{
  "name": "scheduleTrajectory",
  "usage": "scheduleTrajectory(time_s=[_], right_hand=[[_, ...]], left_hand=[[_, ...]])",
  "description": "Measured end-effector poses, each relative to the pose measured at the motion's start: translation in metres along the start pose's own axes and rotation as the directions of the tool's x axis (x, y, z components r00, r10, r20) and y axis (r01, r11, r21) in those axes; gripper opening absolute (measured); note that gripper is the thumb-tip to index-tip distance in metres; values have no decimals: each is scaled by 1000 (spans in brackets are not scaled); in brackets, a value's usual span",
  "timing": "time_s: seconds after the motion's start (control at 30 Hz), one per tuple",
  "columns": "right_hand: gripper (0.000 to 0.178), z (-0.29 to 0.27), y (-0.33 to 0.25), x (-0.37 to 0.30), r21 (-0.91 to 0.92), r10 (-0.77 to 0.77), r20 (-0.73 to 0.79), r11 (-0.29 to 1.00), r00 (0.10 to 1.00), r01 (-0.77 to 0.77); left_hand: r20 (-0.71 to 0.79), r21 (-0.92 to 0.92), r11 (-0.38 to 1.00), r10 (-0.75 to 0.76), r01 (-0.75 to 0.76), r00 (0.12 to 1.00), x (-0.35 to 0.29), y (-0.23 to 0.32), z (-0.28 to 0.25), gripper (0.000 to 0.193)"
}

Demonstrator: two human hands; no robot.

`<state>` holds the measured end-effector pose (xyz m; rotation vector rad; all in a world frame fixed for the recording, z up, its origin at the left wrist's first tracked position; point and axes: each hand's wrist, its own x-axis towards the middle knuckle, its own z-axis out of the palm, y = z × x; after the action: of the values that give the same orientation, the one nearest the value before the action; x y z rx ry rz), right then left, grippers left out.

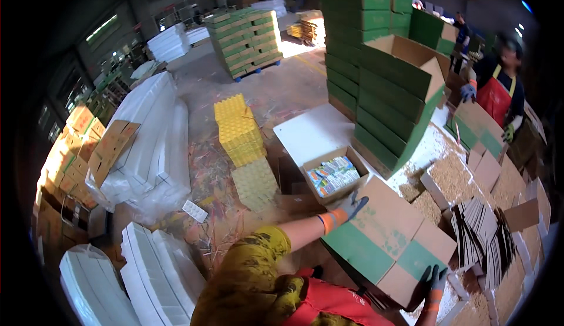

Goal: The person folds flat cardboard sheets into boxes, places filled trays and cardboard sheets inside the boxes, closes them, and stacks the assembled boxes.

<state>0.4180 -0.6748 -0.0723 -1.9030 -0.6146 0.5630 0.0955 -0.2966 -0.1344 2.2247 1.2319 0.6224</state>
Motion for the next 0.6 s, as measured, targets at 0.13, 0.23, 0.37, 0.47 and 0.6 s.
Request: scheduleTrajectory(time_s=[0.13, 0.23, 0.37, 0.47, 0.6], right_hand=[[47, -3, -60, -13, 168, -298, -155, 932, 942, 322], [42, -6, -172, -62, 504, -295, -2, 825, 955, 256], [40, -15, -193, -77, 37, -527, -35, 848, 849, 528], [37, -23, -182, -84, 245, -427, -80, 867, 901, 433], [36, -52, -140, -59, 357, -332, -77, 871, 940, 337]], left_hand=[[38, -637, 743, -236, 205, 971, -19, 61, -119, 61], [-748, -26, 969, 145, -246, 648, -8, 137, -217, 57], [-267, 189, 812, 584, -553, 766, -24, 204, -277, 42], [303, 134, 721, 624, -680, 721, -40, 211, -280, 35], [429, -24, 693, 658, -720, 619, -54, 246, -327, 25]])
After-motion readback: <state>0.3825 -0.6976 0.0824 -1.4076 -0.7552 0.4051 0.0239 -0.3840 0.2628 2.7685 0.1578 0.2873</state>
